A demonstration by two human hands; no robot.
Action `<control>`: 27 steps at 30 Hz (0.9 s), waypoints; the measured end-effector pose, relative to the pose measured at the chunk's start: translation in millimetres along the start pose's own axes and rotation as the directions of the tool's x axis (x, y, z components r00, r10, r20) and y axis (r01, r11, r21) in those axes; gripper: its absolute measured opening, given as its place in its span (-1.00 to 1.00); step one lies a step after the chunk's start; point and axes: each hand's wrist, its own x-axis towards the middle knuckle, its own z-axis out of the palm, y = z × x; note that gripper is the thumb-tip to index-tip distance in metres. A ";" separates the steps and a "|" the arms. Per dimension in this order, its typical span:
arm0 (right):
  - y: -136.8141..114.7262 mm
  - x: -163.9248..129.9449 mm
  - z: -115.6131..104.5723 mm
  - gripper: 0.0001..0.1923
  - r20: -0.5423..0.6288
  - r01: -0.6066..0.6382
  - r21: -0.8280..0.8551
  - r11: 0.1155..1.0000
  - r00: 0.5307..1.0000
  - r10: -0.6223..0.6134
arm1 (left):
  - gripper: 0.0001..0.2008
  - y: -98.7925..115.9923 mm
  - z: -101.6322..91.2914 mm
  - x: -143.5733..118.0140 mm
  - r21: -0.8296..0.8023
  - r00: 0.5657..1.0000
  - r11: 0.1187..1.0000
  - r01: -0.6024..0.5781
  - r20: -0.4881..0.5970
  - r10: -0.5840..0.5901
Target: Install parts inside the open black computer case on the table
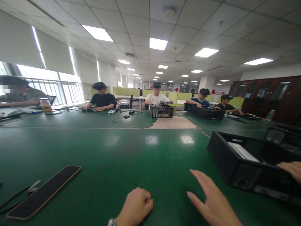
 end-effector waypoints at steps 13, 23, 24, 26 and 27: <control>-0.6 -20.1 -77.8 -0.19 0.302 -0.231 0.053 0.971 0.931 0.205 | -0.57 -4.6 -39.6 9.1 -0.399 0.981 0.916 -0.049 -0.192 -0.031; -77.6 116.6 -36.5 -0.56 0.635 0.077 0.153 0.985 0.757 -0.158 | -0.65 124.8 -186.6 75.8 0.049 0.855 0.924 -0.379 -0.363 0.370; -66.0 129.7 -28.1 -0.65 0.592 0.138 0.035 0.990 0.795 -0.131 | -0.71 134.0 -177.3 84.4 0.125 0.891 0.927 -0.355 -0.256 0.376; -41.9 144.1 -11.1 -0.80 0.555 0.198 -0.088 0.976 0.823 -0.118 | -0.85 142.0 -147.9 100.1 0.207 0.938 0.921 -0.329 -0.042 0.344; -31.3 146.0 -3.1 -0.80 0.563 0.202 -0.095 0.975 0.819 -0.115 | -0.89 141.6 -130.5 107.1 0.208 0.943 0.920 -0.332 0.045 0.330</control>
